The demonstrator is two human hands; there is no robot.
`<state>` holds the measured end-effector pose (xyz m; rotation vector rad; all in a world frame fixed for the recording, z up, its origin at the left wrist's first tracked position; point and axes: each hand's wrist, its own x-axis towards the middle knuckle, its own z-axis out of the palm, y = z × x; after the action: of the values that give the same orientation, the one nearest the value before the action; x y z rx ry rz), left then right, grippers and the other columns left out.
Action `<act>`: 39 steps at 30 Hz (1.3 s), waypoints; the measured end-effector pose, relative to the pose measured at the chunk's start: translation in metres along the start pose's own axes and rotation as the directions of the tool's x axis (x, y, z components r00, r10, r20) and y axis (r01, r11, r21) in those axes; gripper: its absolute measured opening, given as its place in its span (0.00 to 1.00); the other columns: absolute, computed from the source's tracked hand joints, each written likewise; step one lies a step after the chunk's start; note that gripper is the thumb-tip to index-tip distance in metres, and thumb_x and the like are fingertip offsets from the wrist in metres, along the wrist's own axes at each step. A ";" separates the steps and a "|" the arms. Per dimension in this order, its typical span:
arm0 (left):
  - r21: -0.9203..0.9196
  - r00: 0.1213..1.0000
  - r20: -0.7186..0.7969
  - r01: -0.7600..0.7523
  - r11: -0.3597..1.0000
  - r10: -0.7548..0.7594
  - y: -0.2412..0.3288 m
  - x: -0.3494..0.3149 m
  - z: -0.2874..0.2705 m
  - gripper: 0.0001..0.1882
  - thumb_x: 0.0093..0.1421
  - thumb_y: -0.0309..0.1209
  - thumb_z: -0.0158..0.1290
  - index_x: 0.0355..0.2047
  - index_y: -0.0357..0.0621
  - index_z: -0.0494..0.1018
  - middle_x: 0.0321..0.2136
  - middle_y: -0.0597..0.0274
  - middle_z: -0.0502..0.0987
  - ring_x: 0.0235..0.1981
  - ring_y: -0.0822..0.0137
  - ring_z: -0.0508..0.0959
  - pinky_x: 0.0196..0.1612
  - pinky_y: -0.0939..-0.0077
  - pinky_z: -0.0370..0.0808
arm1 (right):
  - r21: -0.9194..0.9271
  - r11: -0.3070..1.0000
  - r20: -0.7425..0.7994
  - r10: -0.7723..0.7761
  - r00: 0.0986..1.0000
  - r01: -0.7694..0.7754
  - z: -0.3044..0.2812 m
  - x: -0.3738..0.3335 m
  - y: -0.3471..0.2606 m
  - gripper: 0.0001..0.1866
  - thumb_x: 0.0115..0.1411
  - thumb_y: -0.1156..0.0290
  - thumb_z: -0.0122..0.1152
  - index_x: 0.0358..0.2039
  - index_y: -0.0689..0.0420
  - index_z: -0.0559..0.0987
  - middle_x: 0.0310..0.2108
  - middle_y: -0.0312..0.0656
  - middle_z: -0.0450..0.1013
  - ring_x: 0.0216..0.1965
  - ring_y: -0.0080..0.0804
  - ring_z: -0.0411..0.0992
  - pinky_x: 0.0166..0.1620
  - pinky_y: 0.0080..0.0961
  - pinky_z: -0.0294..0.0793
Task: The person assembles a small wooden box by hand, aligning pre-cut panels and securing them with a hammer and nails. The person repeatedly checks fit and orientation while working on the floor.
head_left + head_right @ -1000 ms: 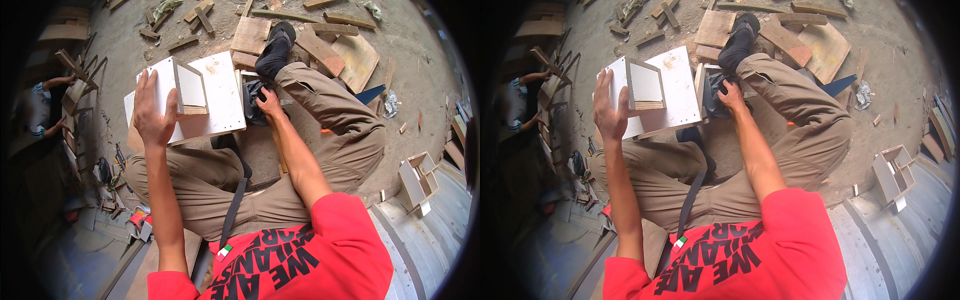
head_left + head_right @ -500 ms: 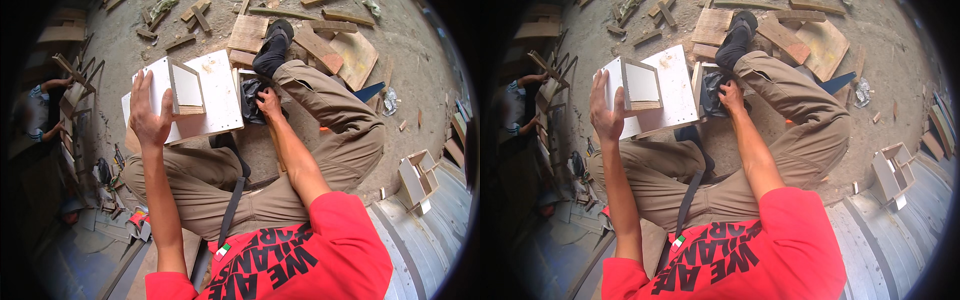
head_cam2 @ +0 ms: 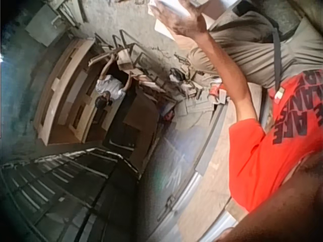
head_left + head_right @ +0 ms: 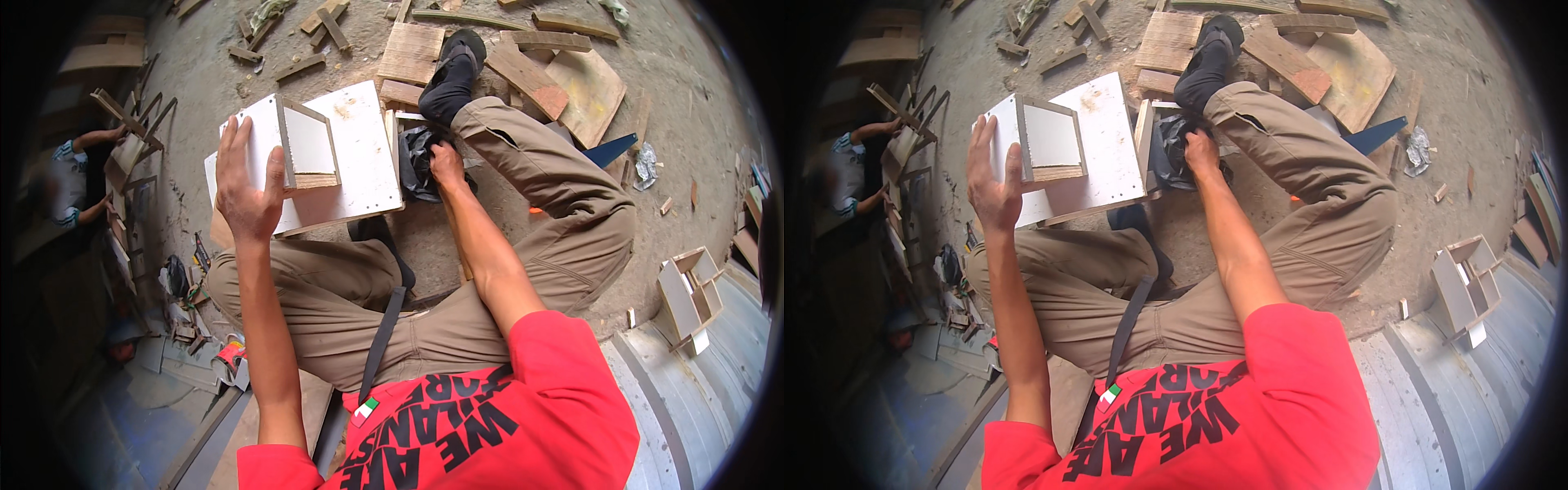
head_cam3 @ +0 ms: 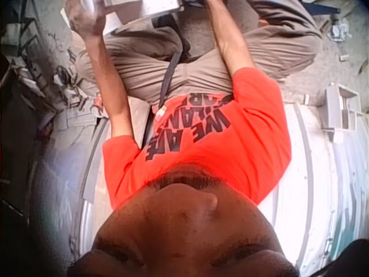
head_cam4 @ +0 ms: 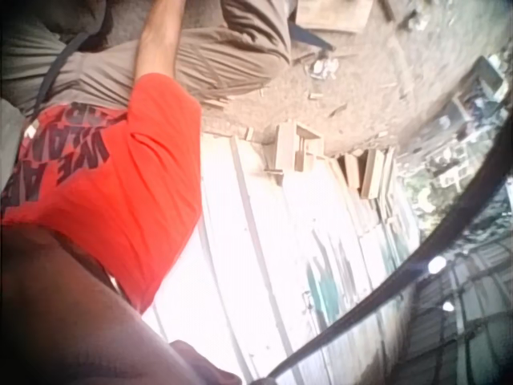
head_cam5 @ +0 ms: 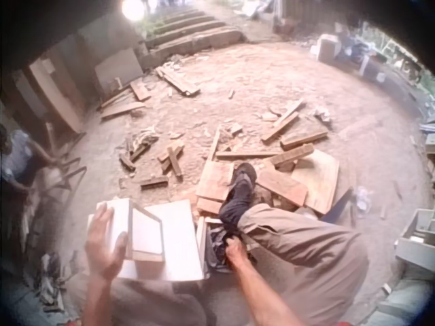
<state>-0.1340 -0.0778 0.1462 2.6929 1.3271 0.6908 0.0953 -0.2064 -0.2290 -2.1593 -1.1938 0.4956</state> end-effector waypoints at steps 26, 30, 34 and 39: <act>-0.054 0.995 -0.094 0.023 0.998 -0.028 -0.007 -0.006 0.004 0.32 0.60 0.51 0.54 0.56 0.41 0.73 0.60 0.45 0.70 0.63 0.48 0.67 0.64 0.59 0.64 | 0.253 0.674 0.702 0.366 0.611 -0.694 -0.046 0.022 0.000 0.08 0.63 0.64 0.62 0.34 0.55 0.81 0.28 0.33 0.77 0.25 0.18 0.72 0.22 0.16 0.64; -0.049 0.992 -0.123 0.022 0.999 -0.028 -0.016 -0.009 0.009 0.31 0.60 0.51 0.54 0.56 0.42 0.73 0.60 0.47 0.70 0.63 0.49 0.68 0.64 0.59 0.64 | 0.546 0.333 0.745 0.226 0.628 -0.768 -0.088 0.005 -0.023 0.09 0.63 0.72 0.62 0.45 0.54 0.78 0.31 0.33 0.77 0.27 0.18 0.72 0.28 0.14 0.69; -0.038 0.991 -0.133 -0.002 0.999 -0.003 -0.013 -0.002 0.011 0.32 0.60 0.52 0.54 0.57 0.43 0.73 0.60 0.47 0.70 0.63 0.49 0.68 0.65 0.58 0.64 | 0.743 0.183 0.655 -0.001 0.756 -0.644 -0.112 0.004 -0.033 0.12 0.62 0.71 0.63 0.46 0.54 0.79 0.35 0.35 0.79 0.34 0.22 0.76 0.37 0.21 0.73; -0.048 0.991 -0.136 0.009 0.999 -0.016 -0.015 -0.006 0.012 0.31 0.61 0.53 0.52 0.56 0.43 0.73 0.61 0.47 0.69 0.63 0.49 0.68 0.64 0.58 0.65 | 0.835 -0.014 0.547 -0.096 0.832 -0.551 -0.138 0.008 -0.063 0.14 0.60 0.72 0.63 0.47 0.55 0.79 0.37 0.36 0.79 0.39 0.27 0.77 0.44 0.27 0.74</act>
<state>-0.1436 -0.0710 0.1300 2.6402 1.3370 0.9072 0.1405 -0.2205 -0.0841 -0.8285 -0.2313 1.5567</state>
